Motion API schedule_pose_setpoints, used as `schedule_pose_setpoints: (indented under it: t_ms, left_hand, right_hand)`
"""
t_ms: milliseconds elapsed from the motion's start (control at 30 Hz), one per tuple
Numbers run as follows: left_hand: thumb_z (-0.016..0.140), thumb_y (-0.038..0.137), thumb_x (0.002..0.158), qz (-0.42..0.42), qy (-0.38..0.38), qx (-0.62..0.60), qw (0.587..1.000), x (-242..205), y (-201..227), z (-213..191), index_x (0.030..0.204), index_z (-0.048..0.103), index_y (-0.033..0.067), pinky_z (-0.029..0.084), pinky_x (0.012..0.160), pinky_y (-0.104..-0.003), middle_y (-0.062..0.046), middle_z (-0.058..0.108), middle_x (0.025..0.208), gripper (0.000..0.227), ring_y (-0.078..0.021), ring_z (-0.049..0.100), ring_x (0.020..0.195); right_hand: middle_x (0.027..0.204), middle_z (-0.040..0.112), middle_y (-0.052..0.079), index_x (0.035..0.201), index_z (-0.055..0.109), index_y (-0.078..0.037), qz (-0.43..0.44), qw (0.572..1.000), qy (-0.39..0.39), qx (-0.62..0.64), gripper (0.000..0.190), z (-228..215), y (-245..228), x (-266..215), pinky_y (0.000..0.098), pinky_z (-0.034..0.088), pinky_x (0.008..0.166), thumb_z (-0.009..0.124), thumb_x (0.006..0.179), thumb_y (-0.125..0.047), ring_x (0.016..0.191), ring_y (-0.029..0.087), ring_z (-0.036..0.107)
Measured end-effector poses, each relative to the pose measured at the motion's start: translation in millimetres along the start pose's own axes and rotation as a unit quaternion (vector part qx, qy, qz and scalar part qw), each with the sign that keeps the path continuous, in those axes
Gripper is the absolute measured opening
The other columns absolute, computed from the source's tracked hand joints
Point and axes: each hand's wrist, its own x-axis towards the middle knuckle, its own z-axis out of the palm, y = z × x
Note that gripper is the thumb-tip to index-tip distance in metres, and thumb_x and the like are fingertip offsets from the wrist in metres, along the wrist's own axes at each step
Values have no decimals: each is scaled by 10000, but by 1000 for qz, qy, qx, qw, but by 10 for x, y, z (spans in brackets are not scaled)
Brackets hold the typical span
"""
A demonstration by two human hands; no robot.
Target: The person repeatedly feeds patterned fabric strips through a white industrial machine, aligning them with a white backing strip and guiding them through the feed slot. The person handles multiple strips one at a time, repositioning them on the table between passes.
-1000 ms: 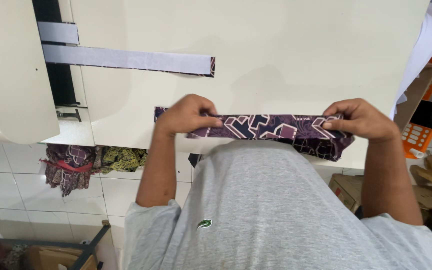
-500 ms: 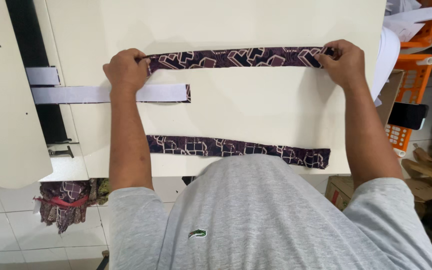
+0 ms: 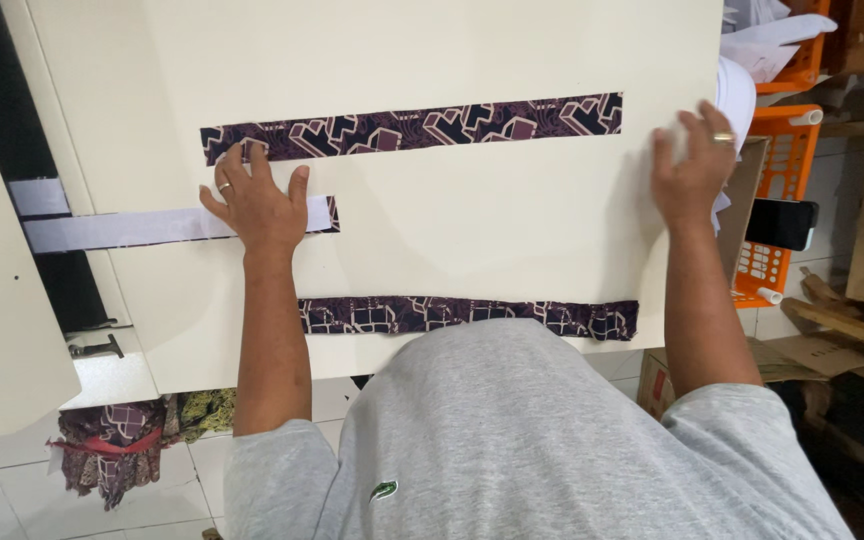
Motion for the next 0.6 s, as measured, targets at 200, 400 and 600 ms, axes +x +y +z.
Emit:
schedule_pose_setpoints:
  t_ms: [200, 400, 600]
  left_hand:
    - [624, 593, 1026, 18, 19, -61, 998, -273, 110, -78, 1409, 582, 41, 73, 1137, -728, -163, 357, 1536, 673, -398, 274, 1456]
    - [715, 540, 956, 33, 9, -80, 996, -437, 245, -164, 1368, 621, 42, 62, 1132, -728, -166, 346, 1531, 652, -400, 254, 1464]
    - [749, 496, 950, 30, 36, -99, 994, -606, 327, -412, 1331, 645, 39, 59, 1126, -725, -186, 378, 1531, 605, -400, 292, 1443]
  right_hand:
    - [1052, 695, 120, 1132, 664, 33, 312, 944, -13, 111, 390, -177, 760, 51, 344, 510, 843, 844, 967, -271, 939, 206, 642]
    - [900, 711, 50, 994, 733, 30, 294, 941, 4, 169, 261, -159, 1057, -52, 289, 514, 714, 881, 887, -155, 774, 135, 628]
    - [896, 696, 20, 1049, 728, 4, 236, 944, 73, 220, 124, -393, 995, 20, 251, 505, 704, 746, 1050, -119, 779, 95, 607]
